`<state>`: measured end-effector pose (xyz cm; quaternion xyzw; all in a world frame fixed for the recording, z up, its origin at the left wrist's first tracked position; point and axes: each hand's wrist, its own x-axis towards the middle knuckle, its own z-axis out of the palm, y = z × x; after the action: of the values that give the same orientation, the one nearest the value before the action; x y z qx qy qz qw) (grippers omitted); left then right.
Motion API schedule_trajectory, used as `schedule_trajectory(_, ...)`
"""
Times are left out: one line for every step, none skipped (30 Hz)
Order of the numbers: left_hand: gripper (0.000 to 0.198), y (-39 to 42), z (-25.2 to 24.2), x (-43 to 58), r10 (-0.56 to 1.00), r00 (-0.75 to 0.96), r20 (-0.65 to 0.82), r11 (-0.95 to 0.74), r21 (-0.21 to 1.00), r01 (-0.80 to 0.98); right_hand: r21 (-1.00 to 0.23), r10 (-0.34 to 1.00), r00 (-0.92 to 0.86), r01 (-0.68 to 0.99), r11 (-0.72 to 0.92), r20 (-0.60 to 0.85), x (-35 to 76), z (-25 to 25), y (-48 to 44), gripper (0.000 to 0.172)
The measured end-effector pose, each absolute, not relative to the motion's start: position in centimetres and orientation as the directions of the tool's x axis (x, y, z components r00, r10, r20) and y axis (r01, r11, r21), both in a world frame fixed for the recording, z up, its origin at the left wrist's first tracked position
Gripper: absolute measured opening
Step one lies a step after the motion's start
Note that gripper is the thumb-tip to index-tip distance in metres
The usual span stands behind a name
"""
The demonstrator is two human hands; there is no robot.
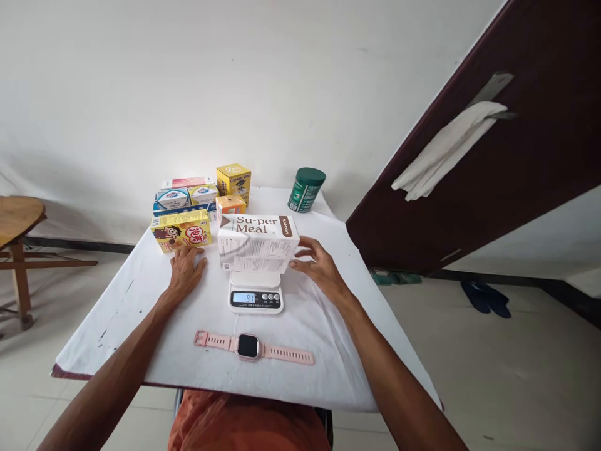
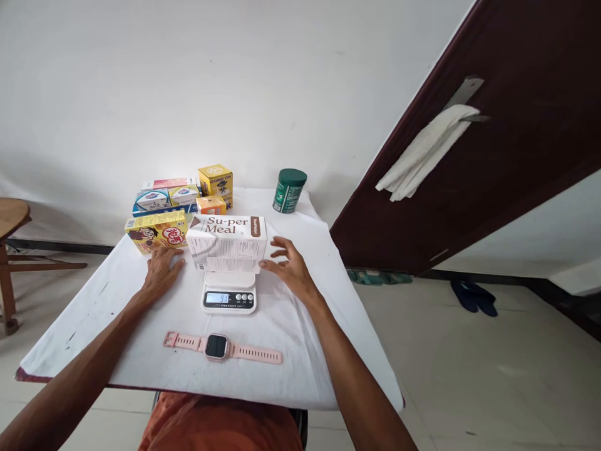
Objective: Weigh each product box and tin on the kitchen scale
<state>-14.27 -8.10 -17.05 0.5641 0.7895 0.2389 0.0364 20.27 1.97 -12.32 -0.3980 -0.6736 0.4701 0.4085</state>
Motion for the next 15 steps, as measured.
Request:
schedule_trajectory(0.037,-8.1,-17.0,-14.2,0.908,-0.361,0.212,0.251,0.413,0.875,-0.945,0.896,-0.398,0.169,0.280,0.194,19.8,-11.3,2.5,0.081)
schedule_trajectory(0.037,-8.0,-16.9,-14.2,0.908,-0.361,0.214,0.252,0.410,0.876,-0.936,0.872,-0.449,0.179,0.303,0.196,19.3,-10.4,3.0,0.088)
schedule_trajectory(0.036,-8.0,-16.8,-14.2,0.907,-0.362,0.216,0.252,0.409,0.877,-0.932,0.842,-0.506,0.181,0.314,0.185,18.8,-9.7,3.4,0.090)
schedule_trajectory(0.036,-8.0,-16.8,-14.1,0.906,-0.363,0.217,0.253,0.408,0.877,-0.933,0.810,-0.561,0.173,0.316,0.171,18.4,-9.1,3.9,0.089)
schedule_trajectory(0.036,-8.0,-16.8,-14.1,0.905,-0.365,0.218,0.256,0.407,0.877,-0.937,0.777,-0.609,0.156,0.312,0.158,18.0,-8.7,4.3,0.085)
schedule_trajectory(0.036,-8.0,-16.8,-14.1,0.904,-0.368,0.219,0.259,0.405,0.877,-0.942,0.748,-0.646,0.137,0.307,0.150,17.7,-8.4,4.6,0.080)
schedule_trajectory(0.036,-8.0,-16.9,-14.1,0.902,-0.370,0.222,0.261,0.404,0.877,-0.945,0.727,-0.671,0.123,0.304,0.146,17.5,-8.3,4.8,0.074)
schedule_trajectory(0.036,-8.0,-16.9,-14.1,0.901,-0.372,0.224,0.261,0.404,0.877,-0.946,0.716,-0.682,0.116,0.302,0.145,17.3,-8.2,4.9,0.070)
schedule_trajectory(0.037,-8.0,-16.9,-14.1,0.901,-0.372,0.225,0.261,0.404,0.877,-0.946,0.717,-0.682,0.114,0.303,0.147,17.3,-8.3,5.0,0.067)
schedule_trajectory(0.037,-8.0,-16.9,-14.1,0.901,-0.371,0.226,0.260,0.404,0.877,-0.946,0.726,-0.671,0.118,0.303,0.149,17.3,-8.4,5.0,0.065)
schedule_trajectory(0.038,-8.0,-16.9,-14.0,0.901,-0.370,0.226,0.259,0.404,0.877,-0.946,0.742,-0.654,0.128,0.299,0.147,17.3,-8.5,4.9,0.063)
schedule_trajectory(0.038,-8.0,-16.9,-14.0,0.902,-0.369,0.224,0.258,0.406,0.877,-0.947,0.764,-0.630,0.140,0.290,0.141,17.5,-8.7,4.7,0.062)
schedule_trajectory(0.038,-8.0,-16.9,-14.0,0.903,-0.368,0.221,0.257,0.408,0.876,-0.949,0.791,-0.598,0.155,0.276,0.133,17.7,-8.9,4.6,0.061)
schedule_trajectory(0.039,-8.0,-16.9,-14.0,0.905,-0.367,0.217,0.256,0.411,0.875,-0.951,0.820,-0.558,0.167,0.259,0.126,18.0,-9.1,4.4,0.060)
schedule_trajectory(0.039,-8.0,-16.9,-14.0,0.906,-0.366,0.212,0.256,0.415,0.873,-0.955,0.850,-0.512,0.172,0.241,0.122,18.4,-9.3,4.3,0.059)
